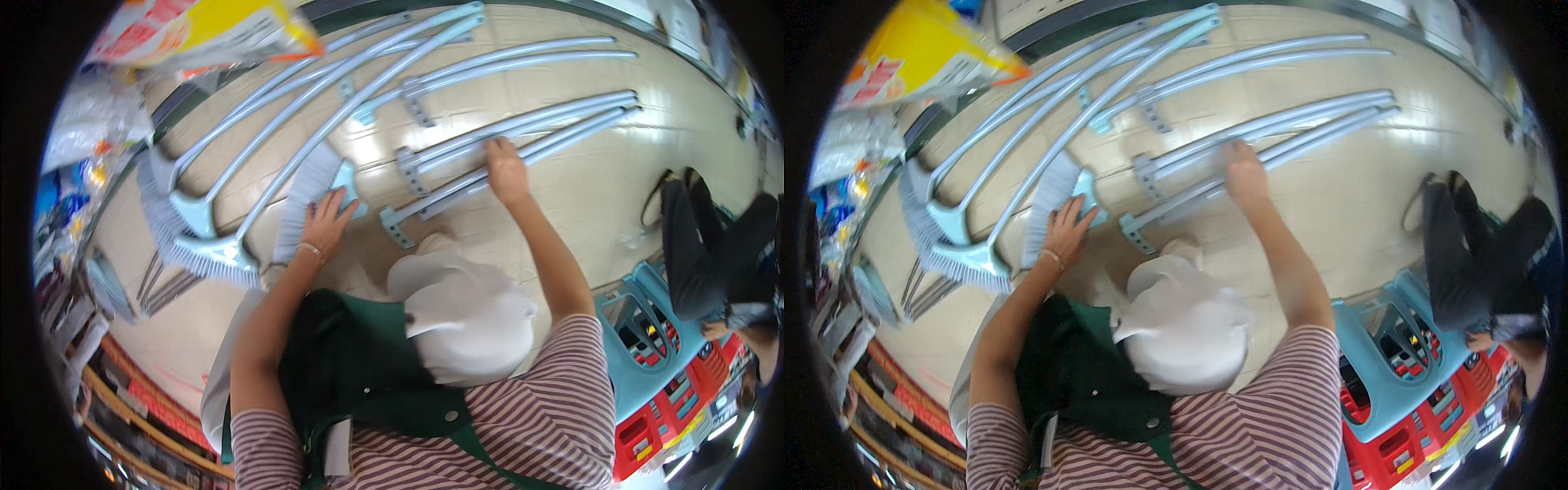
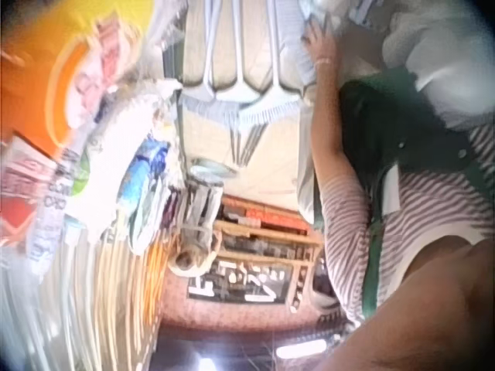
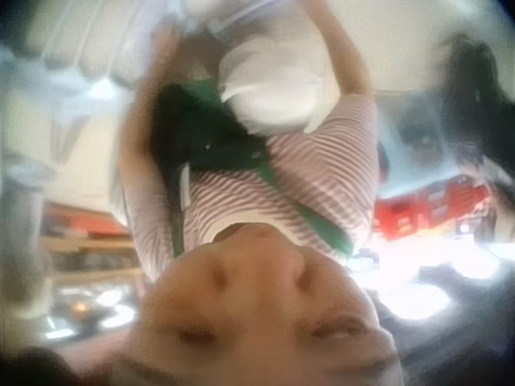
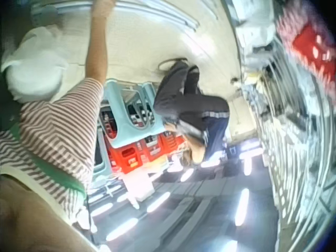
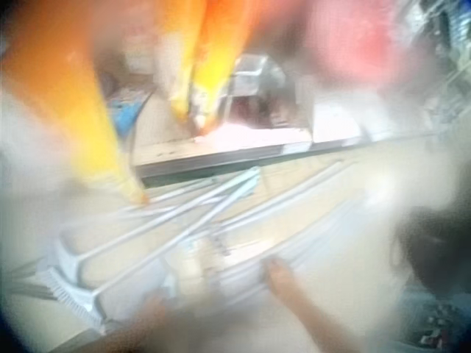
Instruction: The person assembles brooms and dustpans by attaching metal poles to broom heads and dustpan handles. They pick up parts from the floor, connect them, and place the completed items on a display rack.
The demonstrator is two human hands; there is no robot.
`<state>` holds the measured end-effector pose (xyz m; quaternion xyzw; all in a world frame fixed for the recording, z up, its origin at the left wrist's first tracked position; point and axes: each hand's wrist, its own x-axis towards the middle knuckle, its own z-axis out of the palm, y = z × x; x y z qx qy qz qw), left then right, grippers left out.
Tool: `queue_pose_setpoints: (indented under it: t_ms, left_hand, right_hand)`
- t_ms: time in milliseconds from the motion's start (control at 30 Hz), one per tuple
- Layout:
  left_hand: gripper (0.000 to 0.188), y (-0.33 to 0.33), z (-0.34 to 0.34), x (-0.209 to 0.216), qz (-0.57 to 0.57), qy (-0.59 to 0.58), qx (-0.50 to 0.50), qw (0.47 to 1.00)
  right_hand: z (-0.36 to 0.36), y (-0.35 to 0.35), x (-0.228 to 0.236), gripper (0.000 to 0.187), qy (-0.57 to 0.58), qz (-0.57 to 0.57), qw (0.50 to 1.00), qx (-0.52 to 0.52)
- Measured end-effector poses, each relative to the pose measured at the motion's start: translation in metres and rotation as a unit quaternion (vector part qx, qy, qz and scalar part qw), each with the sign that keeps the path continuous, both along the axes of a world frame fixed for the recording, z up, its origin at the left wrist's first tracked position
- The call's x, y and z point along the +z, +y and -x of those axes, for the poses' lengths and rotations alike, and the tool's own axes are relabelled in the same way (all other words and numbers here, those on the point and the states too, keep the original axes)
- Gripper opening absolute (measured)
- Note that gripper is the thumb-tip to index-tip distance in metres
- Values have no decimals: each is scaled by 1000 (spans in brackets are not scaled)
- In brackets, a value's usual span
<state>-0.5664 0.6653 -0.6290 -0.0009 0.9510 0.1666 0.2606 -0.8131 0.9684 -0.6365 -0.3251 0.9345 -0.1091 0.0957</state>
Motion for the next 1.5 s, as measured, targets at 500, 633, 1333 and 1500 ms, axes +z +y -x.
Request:
queue_pose_setpoints:
  t_ms: [500, 633, 1333, 1500]
  left_hand:
    - [86, 9, 41, 38, -69, 3, 128, 989]
    - [87, -5, 40, 52, -174, 101, 148, 968]
    - [84, -7, 35, 38, -98, 6, 73, 992]
    - [79, -19, 35, 23, -125, 113, 127, 977]
  right_hand:
    - [32, -12, 1, 12, 122, -80, 984, 98]
    - [38, -14, 1, 19, 105, -70, 984, 127]
    - [53, 1, 29, 19, 100, -6, 990, 98]
    - [47, 3, 28, 22, 79, -26, 992, 90]
